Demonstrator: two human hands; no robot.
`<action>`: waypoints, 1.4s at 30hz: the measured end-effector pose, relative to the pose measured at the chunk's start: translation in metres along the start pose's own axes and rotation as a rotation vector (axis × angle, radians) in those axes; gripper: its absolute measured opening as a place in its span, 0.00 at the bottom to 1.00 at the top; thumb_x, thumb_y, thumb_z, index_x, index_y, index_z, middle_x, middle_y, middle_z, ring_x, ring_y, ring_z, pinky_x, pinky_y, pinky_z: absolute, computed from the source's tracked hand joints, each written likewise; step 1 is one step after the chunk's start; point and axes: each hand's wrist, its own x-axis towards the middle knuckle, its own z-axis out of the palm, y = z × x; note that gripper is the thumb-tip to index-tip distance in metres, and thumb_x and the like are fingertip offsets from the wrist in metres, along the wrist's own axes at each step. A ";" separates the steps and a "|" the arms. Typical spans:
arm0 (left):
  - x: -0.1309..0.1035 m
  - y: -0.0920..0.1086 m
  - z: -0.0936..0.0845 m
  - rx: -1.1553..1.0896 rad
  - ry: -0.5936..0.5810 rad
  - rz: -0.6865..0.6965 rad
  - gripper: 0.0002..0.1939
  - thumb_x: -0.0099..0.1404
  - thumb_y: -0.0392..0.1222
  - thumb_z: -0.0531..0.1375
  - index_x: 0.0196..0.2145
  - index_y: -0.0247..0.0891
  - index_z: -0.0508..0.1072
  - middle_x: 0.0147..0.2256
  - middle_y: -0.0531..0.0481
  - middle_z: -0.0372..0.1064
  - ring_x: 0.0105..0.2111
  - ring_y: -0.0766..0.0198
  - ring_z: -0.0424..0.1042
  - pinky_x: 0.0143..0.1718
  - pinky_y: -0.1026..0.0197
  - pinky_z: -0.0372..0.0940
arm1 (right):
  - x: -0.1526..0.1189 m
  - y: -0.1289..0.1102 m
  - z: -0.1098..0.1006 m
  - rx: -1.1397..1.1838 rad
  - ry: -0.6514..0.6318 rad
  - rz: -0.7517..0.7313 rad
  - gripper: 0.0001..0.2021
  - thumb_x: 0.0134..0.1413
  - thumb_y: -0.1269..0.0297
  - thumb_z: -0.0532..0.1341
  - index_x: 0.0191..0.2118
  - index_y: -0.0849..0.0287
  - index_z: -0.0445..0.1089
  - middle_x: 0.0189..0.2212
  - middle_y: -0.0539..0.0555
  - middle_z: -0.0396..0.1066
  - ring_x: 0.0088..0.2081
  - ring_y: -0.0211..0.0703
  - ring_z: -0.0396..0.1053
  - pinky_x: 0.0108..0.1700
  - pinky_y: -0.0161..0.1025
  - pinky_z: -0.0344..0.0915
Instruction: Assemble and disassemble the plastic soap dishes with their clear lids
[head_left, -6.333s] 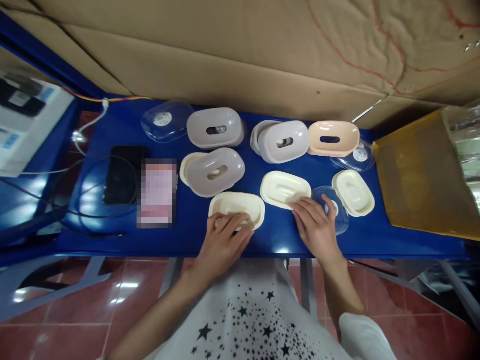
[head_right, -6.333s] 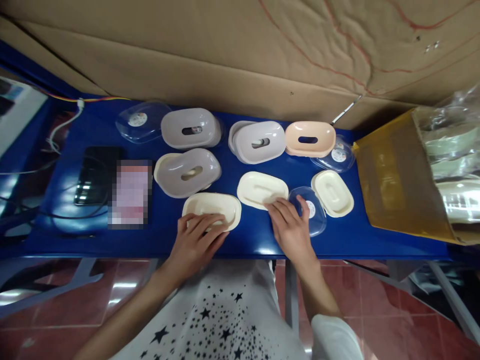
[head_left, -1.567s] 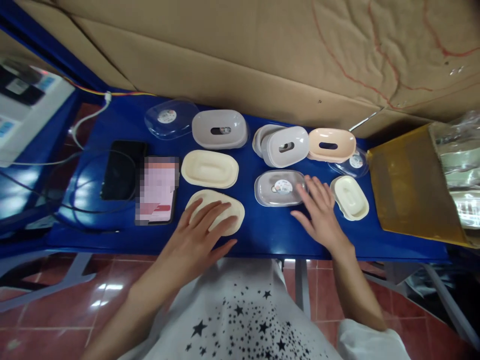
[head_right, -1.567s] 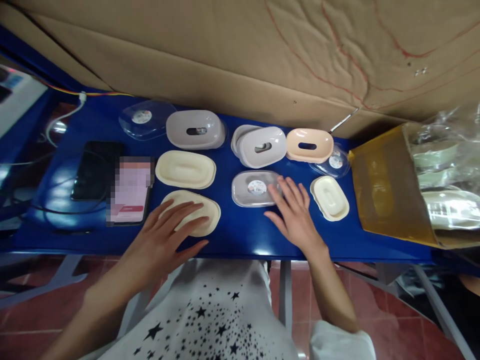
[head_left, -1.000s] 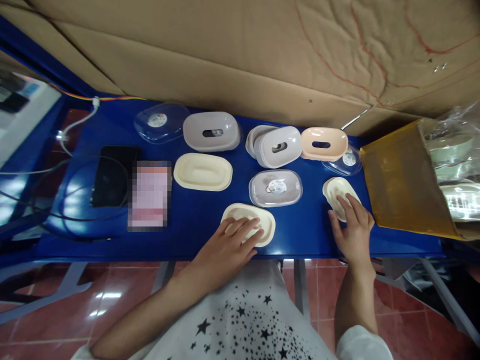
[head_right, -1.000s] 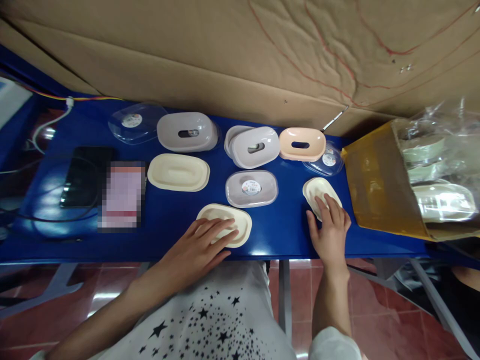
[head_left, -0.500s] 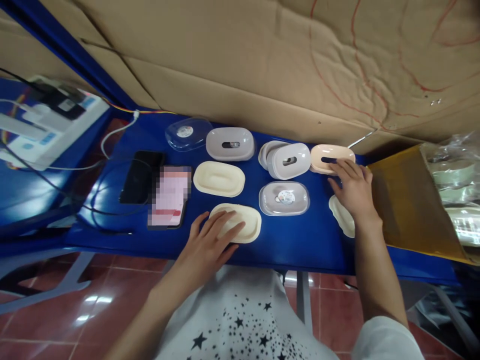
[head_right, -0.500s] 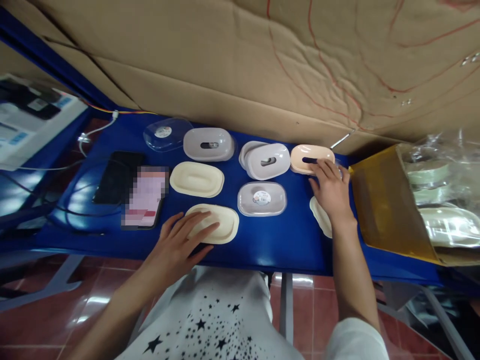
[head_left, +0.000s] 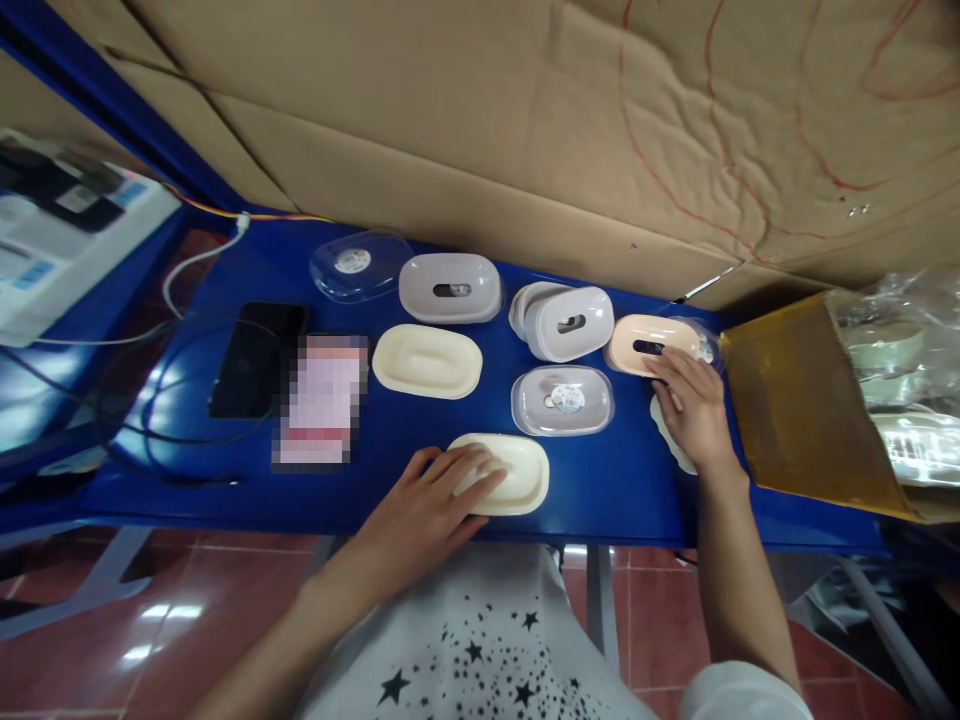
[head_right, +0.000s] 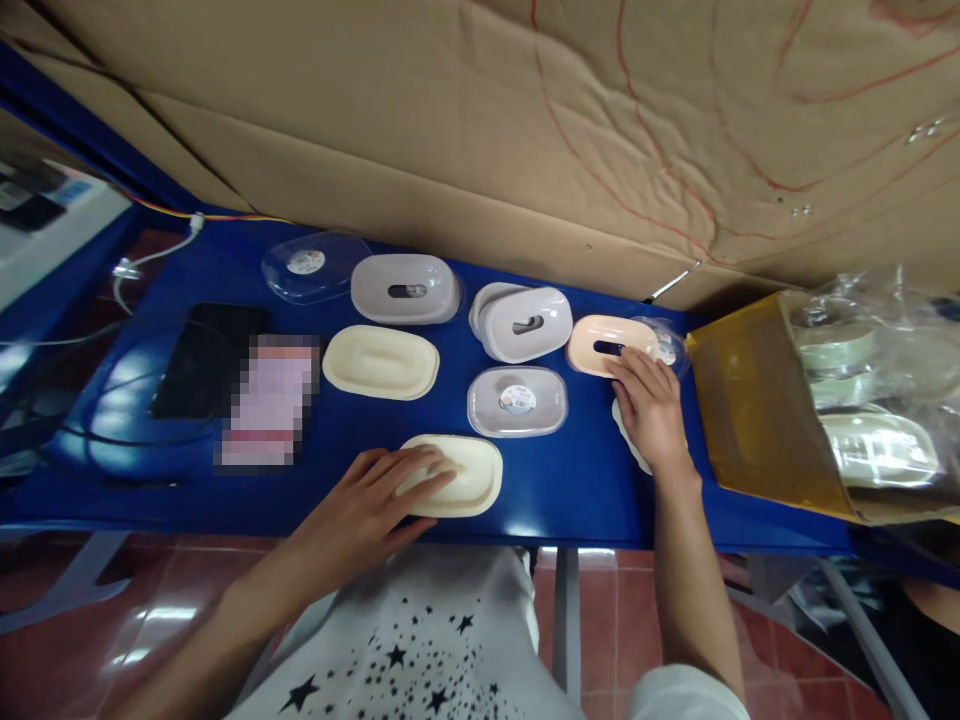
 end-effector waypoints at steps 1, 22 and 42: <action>0.001 0.002 0.001 -0.005 -0.004 0.014 0.21 0.78 0.38 0.58 0.66 0.41 0.67 0.62 0.39 0.71 0.61 0.48 0.71 0.57 0.46 0.63 | -0.002 -0.001 -0.001 0.028 0.014 0.007 0.19 0.75 0.61 0.55 0.65 0.52 0.72 0.70 0.60 0.68 0.71 0.56 0.64 0.71 0.60 0.60; 0.026 0.015 0.011 -0.062 -0.024 0.144 0.19 0.79 0.33 0.56 0.64 0.39 0.68 0.61 0.39 0.72 0.61 0.48 0.72 0.58 0.44 0.69 | 0.009 0.084 -0.010 -0.003 -0.037 0.161 0.38 0.62 0.48 0.67 0.73 0.55 0.62 0.74 0.67 0.60 0.72 0.71 0.61 0.69 0.71 0.61; 0.034 0.005 0.012 -0.140 -0.009 0.164 0.06 0.78 0.38 0.60 0.50 0.38 0.74 0.60 0.37 0.72 0.63 0.47 0.70 0.63 0.40 0.69 | -0.139 -0.048 -0.037 0.150 -0.148 0.362 0.29 0.69 0.50 0.65 0.71 0.42 0.65 0.74 0.60 0.59 0.73 0.67 0.61 0.70 0.71 0.63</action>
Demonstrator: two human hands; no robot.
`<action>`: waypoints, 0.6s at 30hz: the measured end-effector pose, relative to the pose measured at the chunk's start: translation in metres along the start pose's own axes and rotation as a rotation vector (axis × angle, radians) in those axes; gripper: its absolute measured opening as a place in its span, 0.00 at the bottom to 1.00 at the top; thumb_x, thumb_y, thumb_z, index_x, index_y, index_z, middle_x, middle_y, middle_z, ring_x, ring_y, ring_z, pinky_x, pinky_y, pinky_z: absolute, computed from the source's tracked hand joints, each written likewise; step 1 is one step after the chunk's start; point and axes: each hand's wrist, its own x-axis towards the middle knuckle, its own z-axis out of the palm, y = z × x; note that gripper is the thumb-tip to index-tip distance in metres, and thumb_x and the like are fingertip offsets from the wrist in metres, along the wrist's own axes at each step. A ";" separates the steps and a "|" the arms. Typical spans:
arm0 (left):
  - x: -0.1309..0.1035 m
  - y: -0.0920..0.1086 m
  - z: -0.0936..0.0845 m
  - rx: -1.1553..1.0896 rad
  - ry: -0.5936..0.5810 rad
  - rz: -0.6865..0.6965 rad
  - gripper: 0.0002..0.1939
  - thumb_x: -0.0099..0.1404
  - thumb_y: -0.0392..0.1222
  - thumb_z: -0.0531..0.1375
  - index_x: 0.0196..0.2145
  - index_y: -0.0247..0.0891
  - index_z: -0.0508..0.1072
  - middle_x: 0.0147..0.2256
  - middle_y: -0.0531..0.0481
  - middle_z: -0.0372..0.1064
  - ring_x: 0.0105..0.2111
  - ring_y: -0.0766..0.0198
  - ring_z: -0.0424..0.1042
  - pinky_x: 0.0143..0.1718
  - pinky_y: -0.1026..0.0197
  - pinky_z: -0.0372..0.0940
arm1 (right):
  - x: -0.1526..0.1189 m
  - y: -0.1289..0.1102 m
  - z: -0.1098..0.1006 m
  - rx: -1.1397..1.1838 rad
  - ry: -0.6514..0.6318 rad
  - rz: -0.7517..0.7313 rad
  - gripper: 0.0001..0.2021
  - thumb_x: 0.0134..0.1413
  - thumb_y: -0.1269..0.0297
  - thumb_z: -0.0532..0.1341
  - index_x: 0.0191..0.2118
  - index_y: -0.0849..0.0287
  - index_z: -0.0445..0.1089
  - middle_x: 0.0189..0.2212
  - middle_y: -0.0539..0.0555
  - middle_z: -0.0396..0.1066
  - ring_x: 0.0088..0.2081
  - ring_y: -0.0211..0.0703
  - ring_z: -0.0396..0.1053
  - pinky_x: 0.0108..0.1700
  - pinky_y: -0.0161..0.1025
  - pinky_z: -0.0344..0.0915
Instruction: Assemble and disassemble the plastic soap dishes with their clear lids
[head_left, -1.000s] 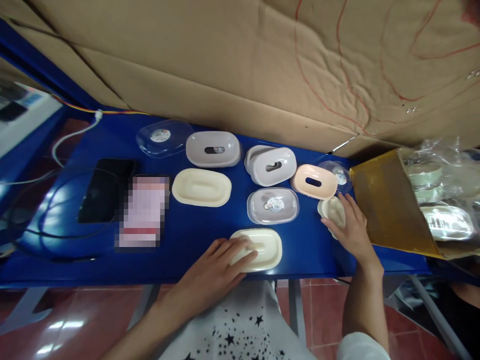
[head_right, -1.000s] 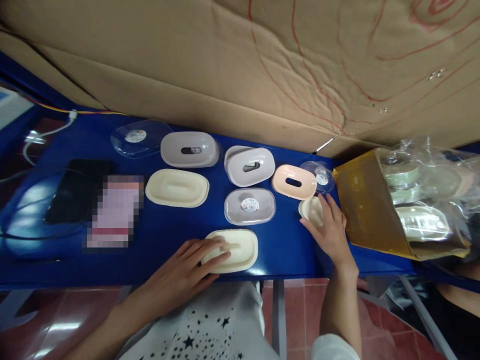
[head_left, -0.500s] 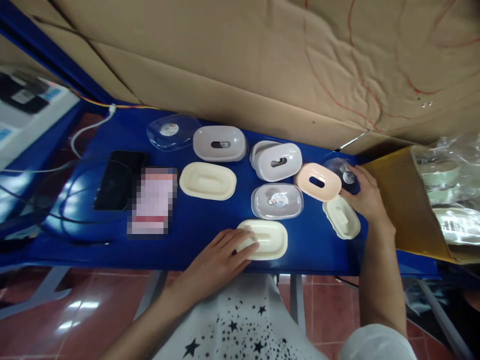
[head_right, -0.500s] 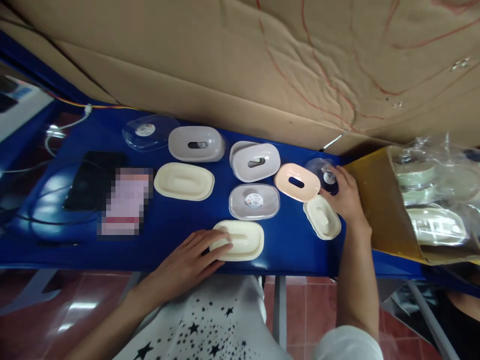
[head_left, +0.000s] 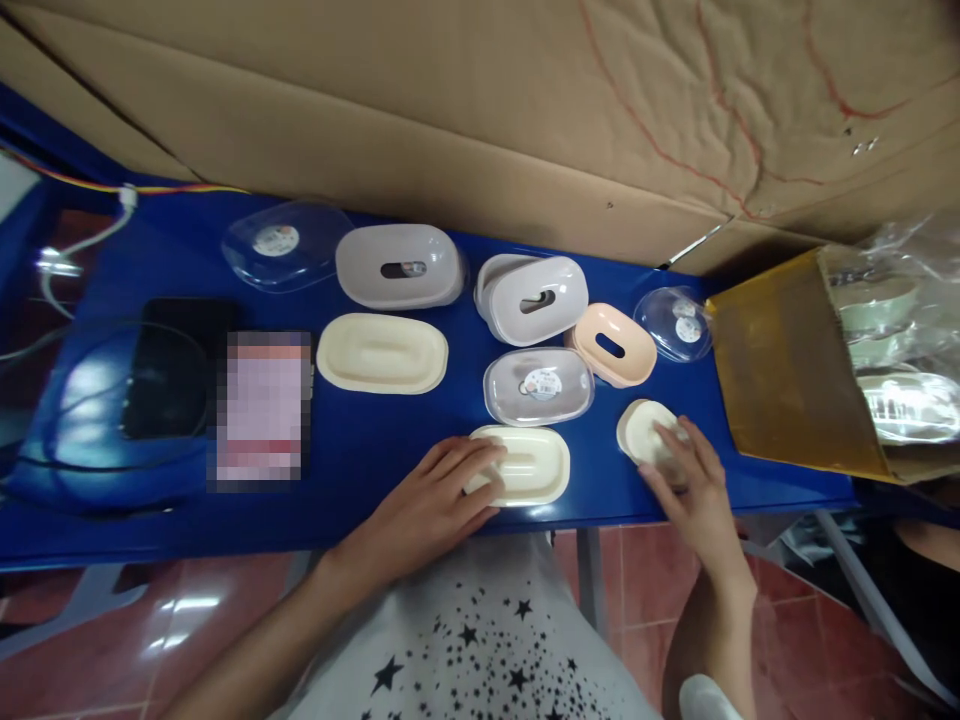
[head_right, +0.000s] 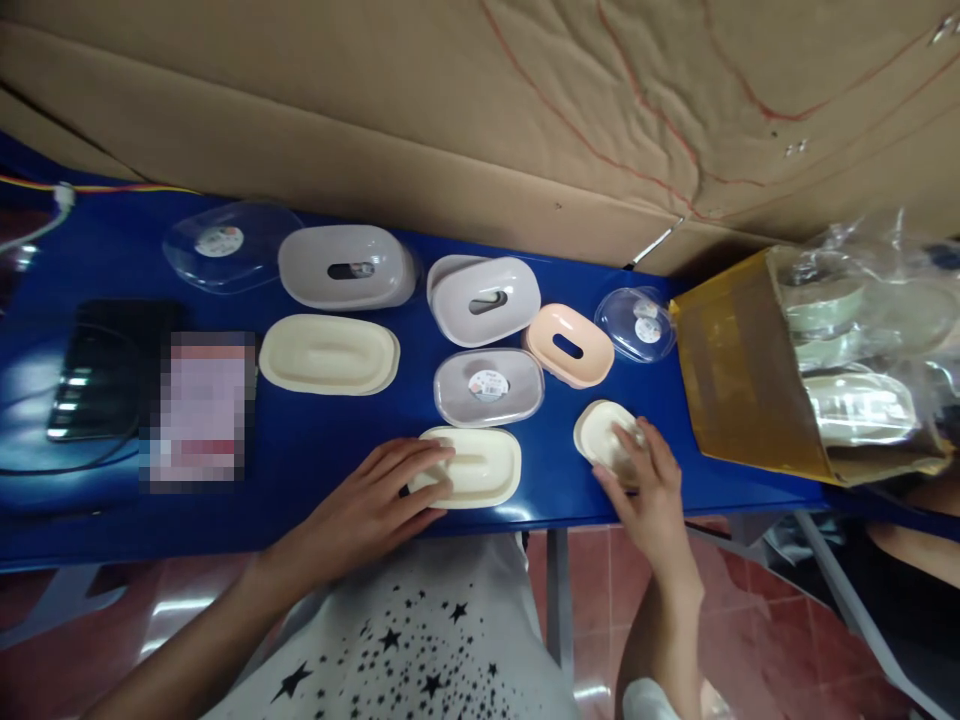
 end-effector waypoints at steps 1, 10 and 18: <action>0.001 0.000 0.000 0.005 0.000 0.005 0.06 0.78 0.38 0.60 0.50 0.38 0.74 0.60 0.38 0.72 0.63 0.47 0.70 0.63 0.40 0.70 | -0.006 -0.007 0.001 -0.008 -0.033 -0.009 0.31 0.69 0.50 0.66 0.73 0.41 0.62 0.75 0.60 0.56 0.74 0.68 0.58 0.70 0.73 0.62; -0.011 0.003 0.003 0.032 0.046 -0.007 0.07 0.78 0.35 0.59 0.51 0.38 0.75 0.60 0.38 0.73 0.64 0.50 0.71 0.65 0.42 0.67 | -0.008 -0.040 0.015 0.031 -0.152 -0.137 0.33 0.69 0.52 0.66 0.74 0.35 0.58 0.78 0.54 0.51 0.77 0.67 0.52 0.72 0.72 0.58; -0.035 0.000 -0.009 0.100 0.097 -0.113 0.05 0.77 0.33 0.59 0.47 0.38 0.75 0.61 0.39 0.73 0.60 0.50 0.74 0.61 0.43 0.70 | 0.064 -0.050 -0.004 0.042 0.024 -0.223 0.27 0.73 0.53 0.61 0.73 0.44 0.62 0.72 0.59 0.64 0.72 0.62 0.62 0.71 0.65 0.61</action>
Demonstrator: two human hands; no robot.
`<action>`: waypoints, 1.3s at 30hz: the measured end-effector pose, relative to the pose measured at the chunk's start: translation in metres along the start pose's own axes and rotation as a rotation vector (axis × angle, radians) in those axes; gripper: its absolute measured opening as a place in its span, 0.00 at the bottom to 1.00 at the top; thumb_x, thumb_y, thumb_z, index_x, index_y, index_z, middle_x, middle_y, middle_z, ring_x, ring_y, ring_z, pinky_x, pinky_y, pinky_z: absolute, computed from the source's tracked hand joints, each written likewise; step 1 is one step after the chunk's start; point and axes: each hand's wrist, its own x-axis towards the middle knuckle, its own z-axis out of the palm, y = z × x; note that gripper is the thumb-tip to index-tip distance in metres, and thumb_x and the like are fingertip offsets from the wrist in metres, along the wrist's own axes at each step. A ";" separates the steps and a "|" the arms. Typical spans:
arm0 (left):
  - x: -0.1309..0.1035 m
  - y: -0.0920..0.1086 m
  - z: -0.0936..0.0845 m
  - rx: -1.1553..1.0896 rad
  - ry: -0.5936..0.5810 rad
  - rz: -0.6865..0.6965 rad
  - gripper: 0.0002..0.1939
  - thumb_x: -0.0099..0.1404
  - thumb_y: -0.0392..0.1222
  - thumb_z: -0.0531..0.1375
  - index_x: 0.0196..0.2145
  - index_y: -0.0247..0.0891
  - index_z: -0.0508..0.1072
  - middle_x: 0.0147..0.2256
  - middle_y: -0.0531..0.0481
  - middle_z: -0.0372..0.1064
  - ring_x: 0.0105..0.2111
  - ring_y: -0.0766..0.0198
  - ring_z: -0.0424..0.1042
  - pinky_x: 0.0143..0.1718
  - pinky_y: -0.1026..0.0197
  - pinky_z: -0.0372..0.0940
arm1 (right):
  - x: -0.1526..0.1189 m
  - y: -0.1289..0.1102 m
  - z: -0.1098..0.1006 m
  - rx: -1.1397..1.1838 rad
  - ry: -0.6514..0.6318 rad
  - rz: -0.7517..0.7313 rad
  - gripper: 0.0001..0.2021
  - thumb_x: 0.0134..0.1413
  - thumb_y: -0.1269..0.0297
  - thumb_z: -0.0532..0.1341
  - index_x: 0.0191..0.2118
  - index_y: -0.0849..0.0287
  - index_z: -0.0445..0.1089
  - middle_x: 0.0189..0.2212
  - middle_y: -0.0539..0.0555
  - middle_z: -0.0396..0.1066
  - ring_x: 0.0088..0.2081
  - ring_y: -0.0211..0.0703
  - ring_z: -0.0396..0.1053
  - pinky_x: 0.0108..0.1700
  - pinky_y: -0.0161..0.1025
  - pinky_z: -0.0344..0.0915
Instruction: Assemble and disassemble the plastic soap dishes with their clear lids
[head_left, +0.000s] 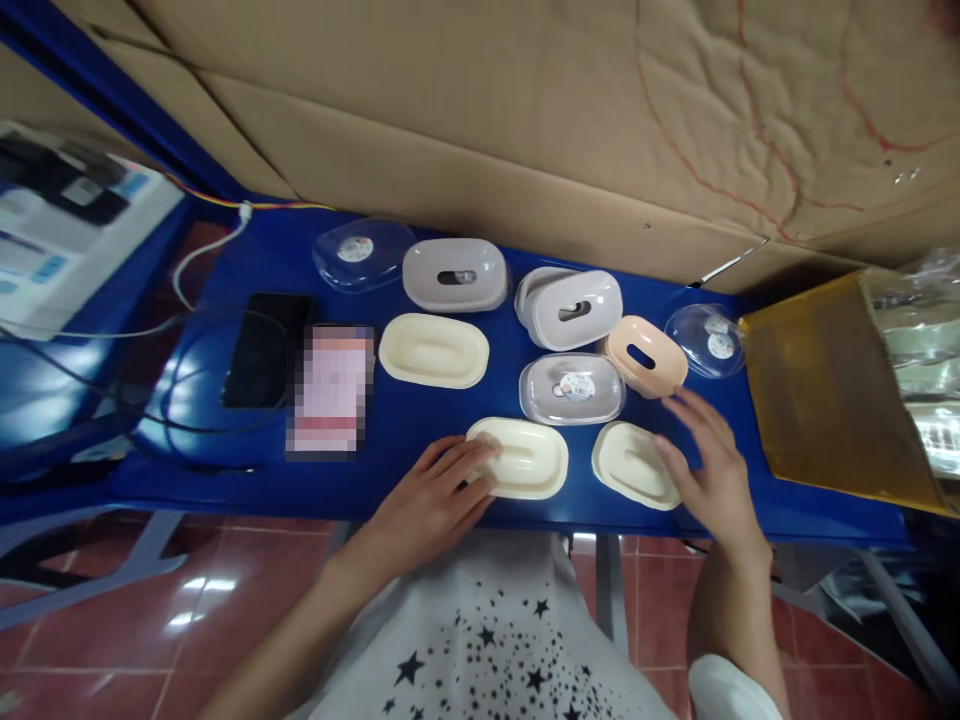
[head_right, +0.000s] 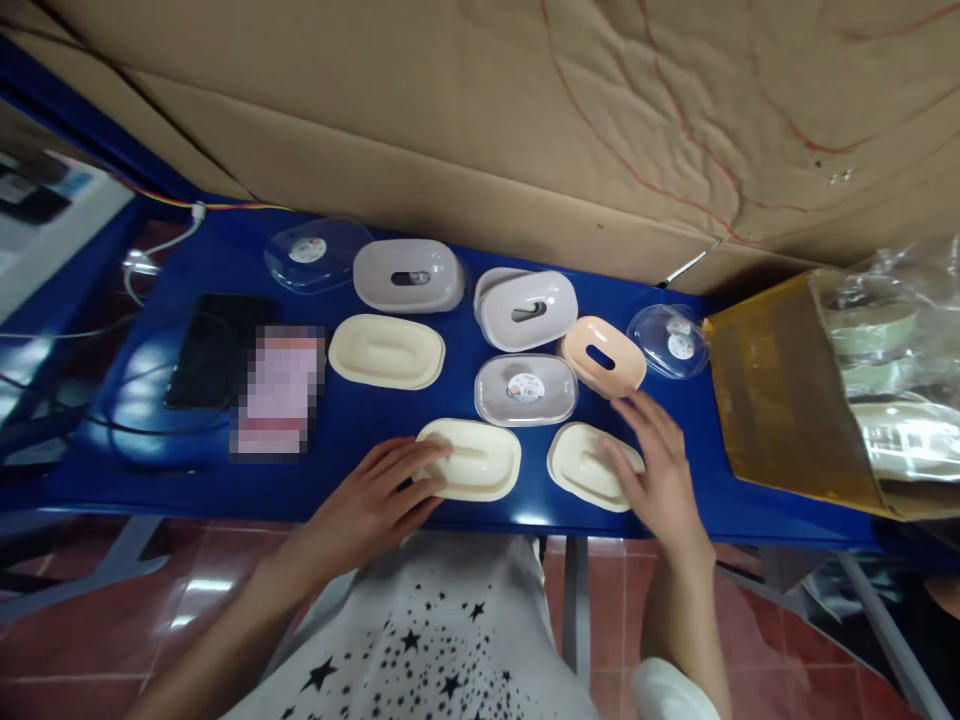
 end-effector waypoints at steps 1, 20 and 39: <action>-0.002 -0.001 -0.001 0.004 0.005 -0.006 0.05 0.77 0.33 0.59 0.47 0.38 0.75 0.61 0.39 0.73 0.59 0.50 0.74 0.60 0.43 0.71 | 0.015 0.004 0.002 -0.030 0.026 -0.011 0.28 0.72 0.52 0.62 0.73 0.45 0.62 0.72 0.60 0.64 0.72 0.62 0.62 0.72 0.65 0.61; -0.025 -0.011 -0.003 -0.126 0.284 -0.068 0.37 0.70 0.49 0.71 0.71 0.46 0.63 0.69 0.35 0.60 0.67 0.44 0.67 0.62 0.41 0.75 | -0.027 -0.093 0.023 0.092 0.221 -0.413 0.31 0.67 0.67 0.69 0.71 0.43 0.67 0.46 0.48 0.85 0.49 0.54 0.83 0.73 0.69 0.59; -0.032 -0.015 0.003 -0.090 0.150 -0.085 0.23 0.77 0.42 0.63 0.66 0.40 0.68 0.68 0.32 0.62 0.66 0.42 0.71 0.59 0.43 0.78 | -0.028 -0.112 0.083 0.079 -0.051 -0.580 0.22 0.71 0.72 0.65 0.67 0.55 0.71 0.64 0.49 0.75 0.71 0.45 0.66 0.81 0.54 0.48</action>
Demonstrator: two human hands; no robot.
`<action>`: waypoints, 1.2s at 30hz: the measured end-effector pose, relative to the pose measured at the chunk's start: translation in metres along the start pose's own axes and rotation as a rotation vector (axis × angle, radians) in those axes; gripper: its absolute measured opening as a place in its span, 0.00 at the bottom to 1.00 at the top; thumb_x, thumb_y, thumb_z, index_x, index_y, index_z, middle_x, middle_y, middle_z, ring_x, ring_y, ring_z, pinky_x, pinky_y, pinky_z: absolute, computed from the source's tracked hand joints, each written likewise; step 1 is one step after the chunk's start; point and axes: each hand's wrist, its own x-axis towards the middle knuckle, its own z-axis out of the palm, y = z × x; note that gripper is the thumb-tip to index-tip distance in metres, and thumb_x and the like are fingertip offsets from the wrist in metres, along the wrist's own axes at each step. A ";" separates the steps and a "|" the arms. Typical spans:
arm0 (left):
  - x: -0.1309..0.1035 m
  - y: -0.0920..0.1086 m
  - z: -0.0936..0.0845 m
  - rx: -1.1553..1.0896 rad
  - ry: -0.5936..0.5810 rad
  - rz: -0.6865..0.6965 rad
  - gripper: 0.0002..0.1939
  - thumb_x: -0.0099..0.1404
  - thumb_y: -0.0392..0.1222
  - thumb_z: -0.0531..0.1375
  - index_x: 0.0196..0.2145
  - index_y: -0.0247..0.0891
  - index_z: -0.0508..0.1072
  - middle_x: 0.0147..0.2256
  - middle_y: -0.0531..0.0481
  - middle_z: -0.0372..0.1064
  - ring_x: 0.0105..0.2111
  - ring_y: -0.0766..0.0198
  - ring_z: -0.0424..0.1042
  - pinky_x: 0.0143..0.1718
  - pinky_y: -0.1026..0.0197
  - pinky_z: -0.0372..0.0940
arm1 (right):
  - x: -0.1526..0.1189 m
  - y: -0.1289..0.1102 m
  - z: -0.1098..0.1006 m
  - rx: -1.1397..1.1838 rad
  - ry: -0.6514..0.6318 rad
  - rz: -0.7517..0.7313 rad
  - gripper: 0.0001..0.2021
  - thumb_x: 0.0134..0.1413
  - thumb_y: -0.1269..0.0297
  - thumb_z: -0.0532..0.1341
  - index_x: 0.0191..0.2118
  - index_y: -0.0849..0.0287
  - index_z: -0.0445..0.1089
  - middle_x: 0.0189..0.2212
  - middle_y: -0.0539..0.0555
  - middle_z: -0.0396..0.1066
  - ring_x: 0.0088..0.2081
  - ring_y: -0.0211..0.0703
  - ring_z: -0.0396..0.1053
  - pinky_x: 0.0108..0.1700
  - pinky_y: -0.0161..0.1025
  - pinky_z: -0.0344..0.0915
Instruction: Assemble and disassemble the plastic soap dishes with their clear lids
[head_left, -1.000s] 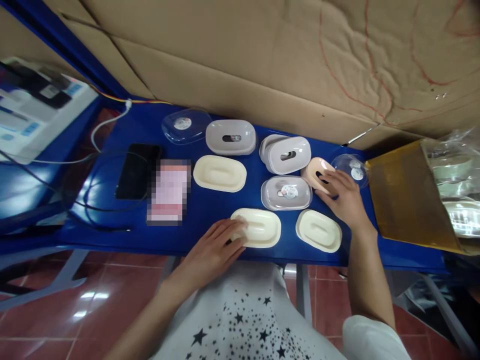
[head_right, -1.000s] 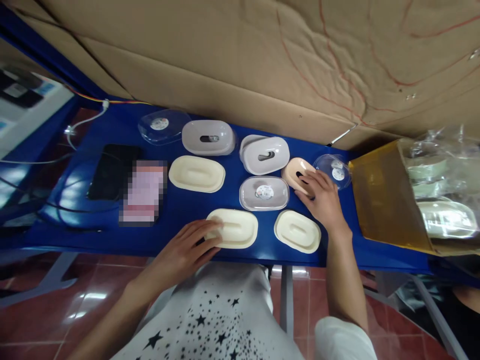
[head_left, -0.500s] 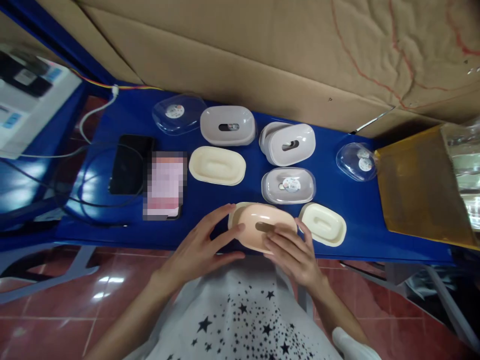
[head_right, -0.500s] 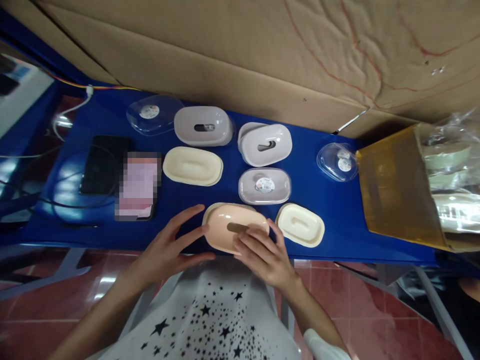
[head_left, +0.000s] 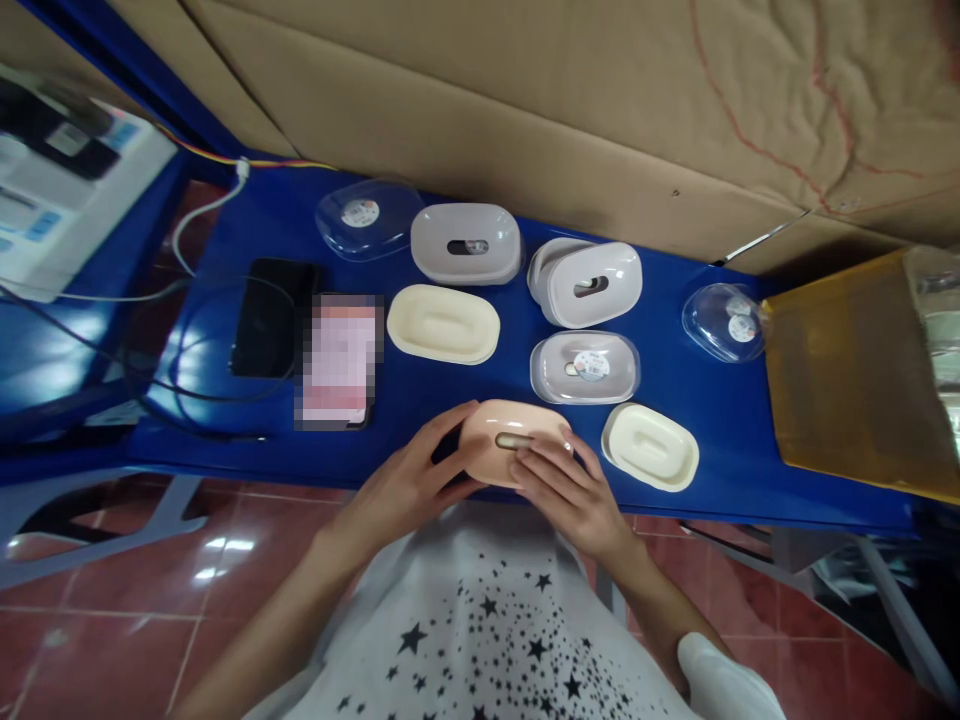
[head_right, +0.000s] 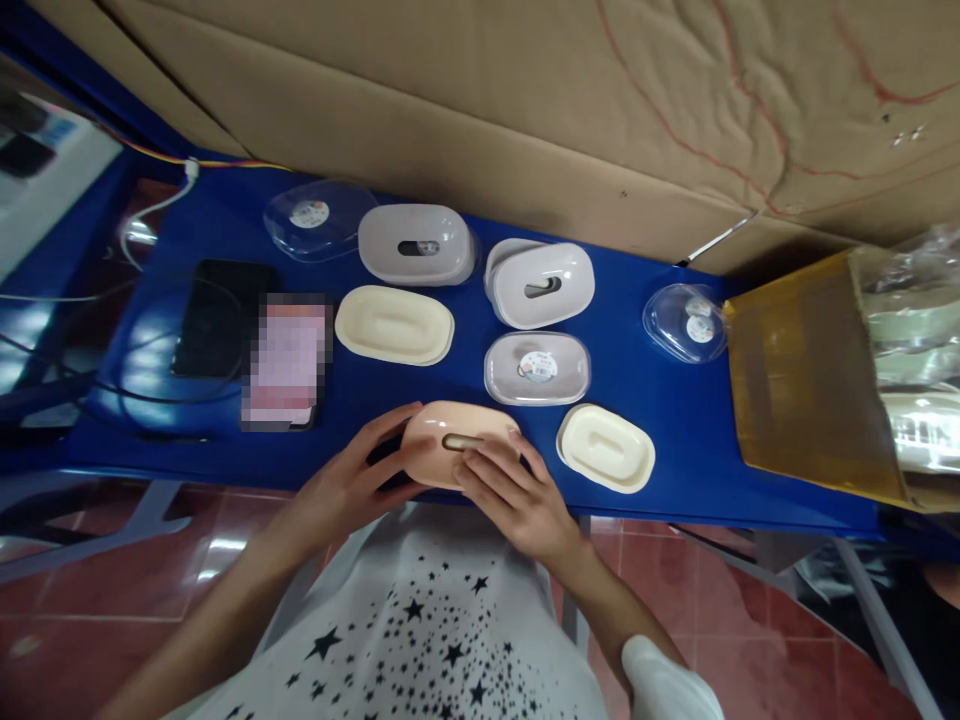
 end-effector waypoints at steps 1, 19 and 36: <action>-0.001 0.000 0.000 0.003 0.001 0.011 0.22 0.78 0.42 0.62 0.66 0.40 0.68 0.69 0.31 0.62 0.66 0.41 0.71 0.58 0.43 0.78 | -0.001 0.000 0.000 -0.011 -0.018 -0.007 0.22 0.71 0.73 0.64 0.67 0.55 0.70 0.64 0.49 0.74 0.71 0.44 0.65 0.82 0.54 0.47; 0.019 0.006 0.017 -0.068 -0.006 0.051 0.22 0.75 0.42 0.66 0.64 0.43 0.70 0.71 0.32 0.60 0.67 0.39 0.69 0.59 0.36 0.77 | -0.004 0.169 -0.106 -0.321 0.105 0.380 0.24 0.72 0.59 0.64 0.69 0.52 0.68 0.70 0.63 0.67 0.71 0.60 0.65 0.72 0.62 0.60; 0.039 0.004 0.012 -0.226 -0.109 -0.094 0.33 0.75 0.43 0.65 0.72 0.46 0.59 0.72 0.36 0.61 0.70 0.45 0.67 0.64 0.37 0.73 | -0.003 0.066 -0.081 0.061 -0.117 0.209 0.40 0.66 0.50 0.69 0.77 0.49 0.54 0.74 0.64 0.58 0.73 0.63 0.59 0.69 0.63 0.67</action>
